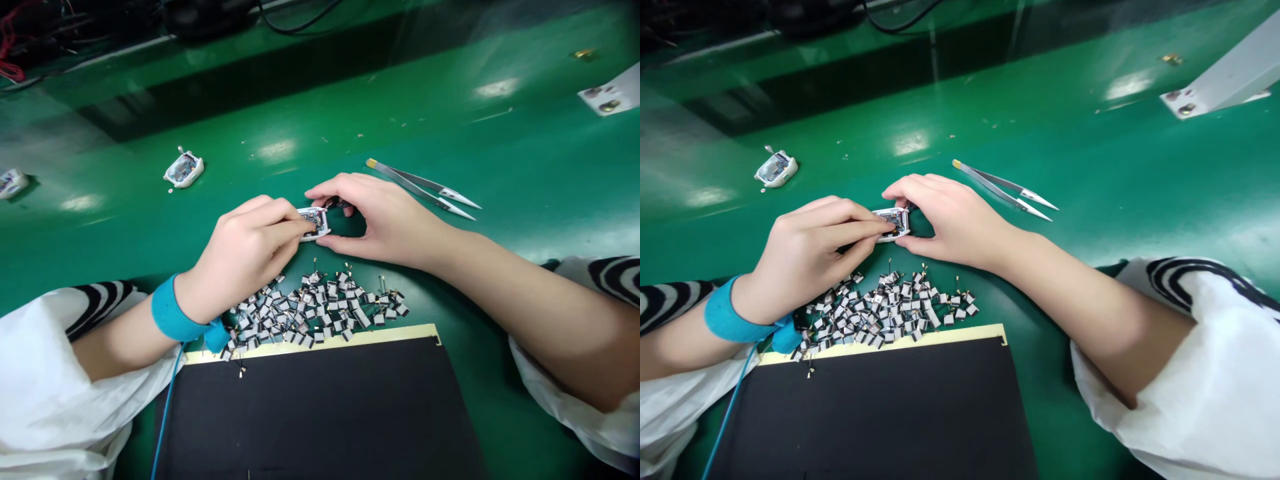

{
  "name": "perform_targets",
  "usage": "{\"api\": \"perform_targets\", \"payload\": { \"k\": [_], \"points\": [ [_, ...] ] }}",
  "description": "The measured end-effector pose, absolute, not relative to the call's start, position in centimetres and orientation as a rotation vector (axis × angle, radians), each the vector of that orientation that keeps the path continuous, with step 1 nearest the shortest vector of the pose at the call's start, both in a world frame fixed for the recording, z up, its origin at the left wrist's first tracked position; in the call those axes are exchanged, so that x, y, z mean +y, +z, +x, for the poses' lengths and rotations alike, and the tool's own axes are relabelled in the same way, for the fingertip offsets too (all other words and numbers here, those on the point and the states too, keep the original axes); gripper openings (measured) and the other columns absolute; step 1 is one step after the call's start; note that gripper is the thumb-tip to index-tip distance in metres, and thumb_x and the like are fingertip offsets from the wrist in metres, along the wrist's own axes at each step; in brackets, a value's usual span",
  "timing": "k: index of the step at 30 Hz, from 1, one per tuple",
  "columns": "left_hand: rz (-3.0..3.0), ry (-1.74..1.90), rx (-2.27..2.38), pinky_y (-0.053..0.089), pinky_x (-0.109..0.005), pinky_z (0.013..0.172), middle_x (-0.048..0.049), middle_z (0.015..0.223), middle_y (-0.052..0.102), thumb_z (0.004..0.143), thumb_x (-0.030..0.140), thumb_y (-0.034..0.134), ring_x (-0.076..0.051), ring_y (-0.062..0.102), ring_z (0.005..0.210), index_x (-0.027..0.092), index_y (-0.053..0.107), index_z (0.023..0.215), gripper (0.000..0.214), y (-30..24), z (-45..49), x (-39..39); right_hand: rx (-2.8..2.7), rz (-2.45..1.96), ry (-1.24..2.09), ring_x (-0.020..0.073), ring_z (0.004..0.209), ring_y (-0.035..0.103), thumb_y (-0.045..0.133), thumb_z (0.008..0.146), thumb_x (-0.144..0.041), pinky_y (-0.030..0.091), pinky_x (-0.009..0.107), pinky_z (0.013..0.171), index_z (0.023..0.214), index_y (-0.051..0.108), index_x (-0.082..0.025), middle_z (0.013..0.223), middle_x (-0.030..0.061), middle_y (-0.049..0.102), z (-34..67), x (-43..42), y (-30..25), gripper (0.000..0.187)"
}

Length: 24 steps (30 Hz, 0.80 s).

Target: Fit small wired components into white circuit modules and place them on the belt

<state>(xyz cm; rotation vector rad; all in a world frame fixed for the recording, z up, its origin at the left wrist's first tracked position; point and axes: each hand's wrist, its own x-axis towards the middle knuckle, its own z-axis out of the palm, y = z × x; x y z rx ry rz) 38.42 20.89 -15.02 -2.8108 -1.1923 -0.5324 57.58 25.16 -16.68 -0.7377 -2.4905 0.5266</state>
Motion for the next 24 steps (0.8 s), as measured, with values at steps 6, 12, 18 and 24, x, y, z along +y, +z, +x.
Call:
{"api": "perform_targets", "payload": {
  "k": [6, 12, 18, 24],
  "points": [
    [-2.822, -0.577, -1.199, 0.044, -0.023, 0.069, -0.0004, 0.086, 0.061, 0.083, 0.018, 0.047, -0.013, 0.055, 0.078, 0.017, 0.061, 0.092, 0.017, -14.91, 38.35, 20.83, -2.51, -0.74, 0.528, 0.0182, 0.092, 0.051, 0.051, 0.076, -0.034, 0.042, 0.032, 0.079, 0.106, 0.047, -0.015, 0.097, 0.0051, 0.055, 57.6, 25.15, -16.65, 0.036],
    [-2.811, -0.537, -1.196, 0.044, -0.024, 0.068, -0.0005, 0.086, 0.061, 0.083, 0.018, 0.047, -0.014, 0.055, 0.078, 0.017, 0.061, 0.09, 0.017, -14.95, 38.49, 20.89, -2.495, -0.743, 0.522, 0.0171, 0.091, 0.052, 0.052, 0.076, -0.032, 0.043, 0.031, 0.078, 0.105, 0.047, -0.014, 0.096, 0.0048, 0.055, 57.57, 25.13, -16.7, 0.035],
    [-2.806, -0.516, -1.189, 0.044, -0.024, 0.068, -0.0006, 0.086, 0.061, 0.083, 0.019, 0.046, -0.014, 0.055, 0.077, 0.017, 0.061, 0.091, 0.017, -14.9, 38.48, 20.85, -2.498, -0.729, 0.503, 0.0175, 0.089, 0.052, 0.052, 0.076, -0.032, 0.044, 0.032, 0.075, 0.104, 0.048, -0.014, 0.096, 0.0052, 0.056, 57.58, 25.12, -16.69, 0.034],
    [-2.807, -0.518, -1.2, 0.044, -0.024, 0.068, -0.0005, 0.085, 0.06, 0.083, 0.019, 0.047, -0.014, 0.054, 0.077, 0.018, 0.062, 0.091, 0.017, -14.88, 38.45, 20.89, -2.498, -0.725, 0.499, 0.0168, 0.09, 0.052, 0.054, 0.075, -0.03, 0.044, 0.031, 0.077, 0.104, 0.048, -0.013, 0.096, 0.0046, 0.056, 57.59, 25.15, -16.73, 0.034]
  ]
}}
